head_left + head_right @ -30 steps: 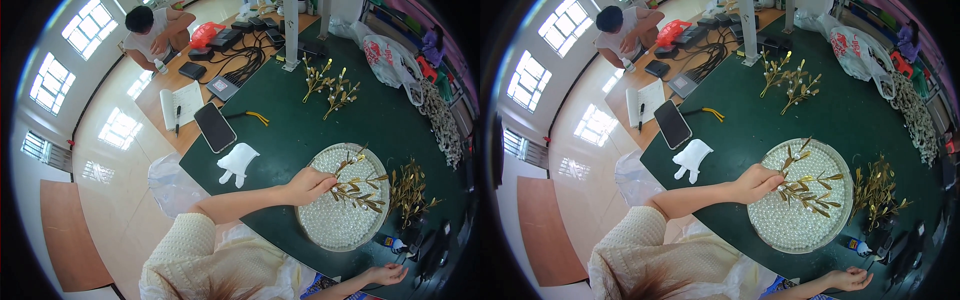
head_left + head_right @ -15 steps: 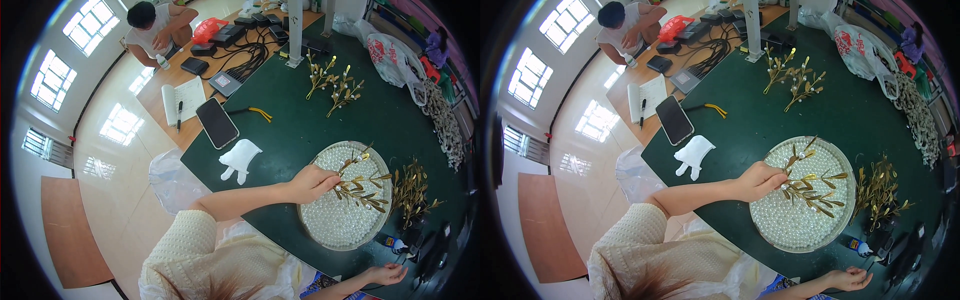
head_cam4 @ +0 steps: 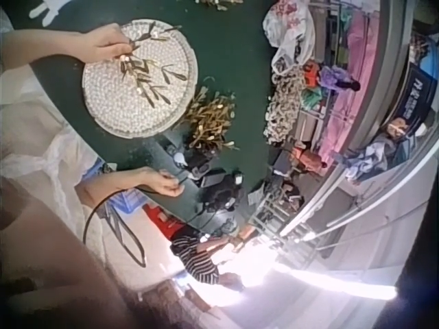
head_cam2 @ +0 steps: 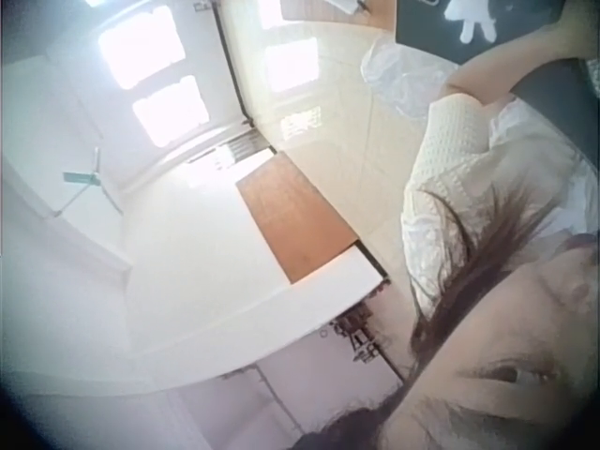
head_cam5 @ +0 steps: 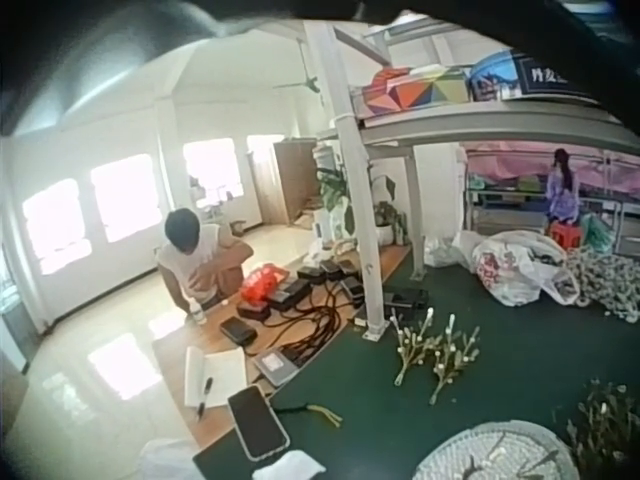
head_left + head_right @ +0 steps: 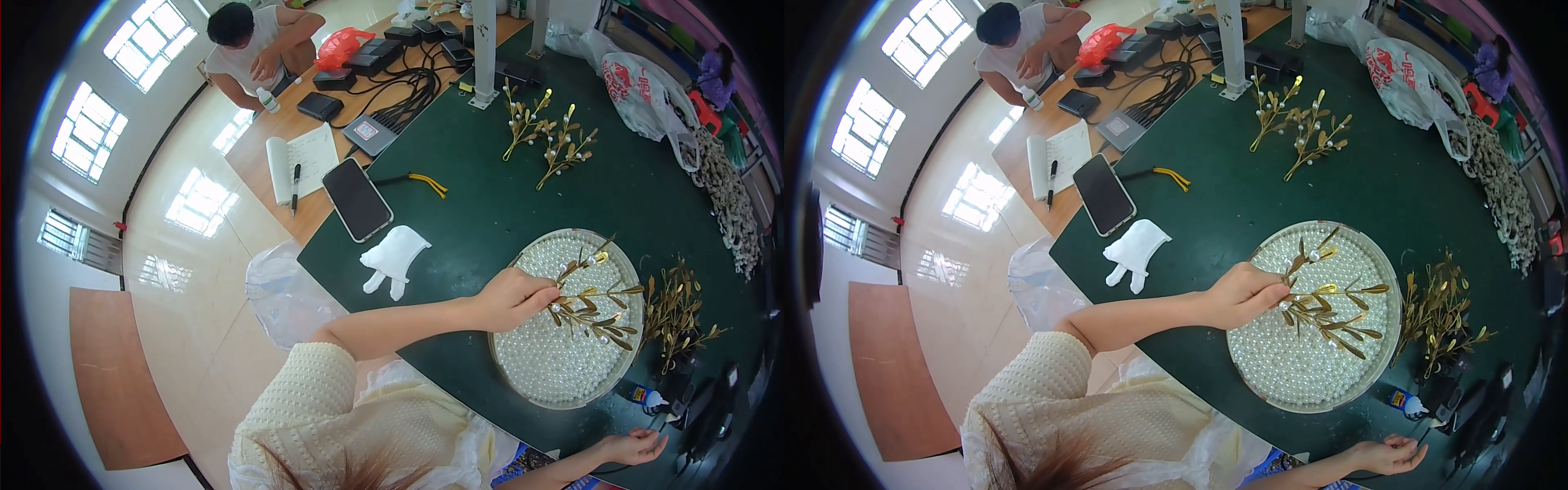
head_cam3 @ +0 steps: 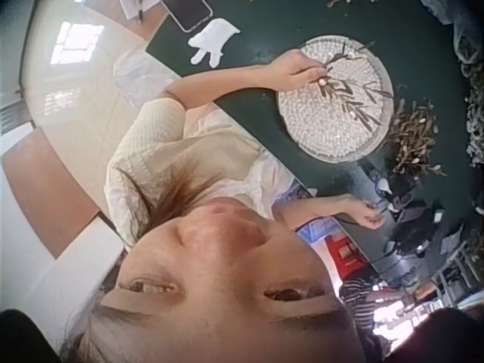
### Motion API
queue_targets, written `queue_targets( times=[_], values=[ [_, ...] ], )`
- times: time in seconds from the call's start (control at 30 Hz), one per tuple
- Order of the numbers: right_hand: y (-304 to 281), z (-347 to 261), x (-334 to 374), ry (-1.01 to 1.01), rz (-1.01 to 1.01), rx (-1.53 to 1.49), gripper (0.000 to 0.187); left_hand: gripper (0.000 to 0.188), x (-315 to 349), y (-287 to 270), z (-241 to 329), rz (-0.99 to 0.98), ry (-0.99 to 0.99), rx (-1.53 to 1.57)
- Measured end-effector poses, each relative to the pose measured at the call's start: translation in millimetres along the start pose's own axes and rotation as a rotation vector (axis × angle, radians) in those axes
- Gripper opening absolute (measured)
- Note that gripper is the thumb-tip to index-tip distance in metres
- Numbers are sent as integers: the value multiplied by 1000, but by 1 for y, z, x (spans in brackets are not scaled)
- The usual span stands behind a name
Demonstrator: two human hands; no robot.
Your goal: The person applies glue to a gold leaf branch, picks up a pearl from a tray, and presses it onto the branch, repeating the process for several pearls before picking up a new branch.
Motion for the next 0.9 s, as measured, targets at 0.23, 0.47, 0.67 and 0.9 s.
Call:
queue_targets(
  times=[0.23, 0.47, 0.67, 0.9],
  values=[
    [-7, 7, -4, -6, -21, 5, 26, 27, 2, 3, -2, -7, 16, 58],
    [25, 23, 7, -18, -342, 125, 43, 38, 6, -12, -54, 134, -466, 562],
    [45, 22, 18, -21, -615, 320, 54, 44, 3, -6, -52, 45, -482, 709],
    [35, 47, 20, 100, -660, 425, 32, 45, 2, -3, -43, -15, -411, 670]
  ],
)
Point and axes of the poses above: each hand's wrist, its own x-axis away from the middle knuckle, its own y-axis out of the palm, z = x × y, the point moved 8 cm from there along -x, towards the middle knuckle, and after that the axes turned 9 degrees about -y, right-handed, at the moved point
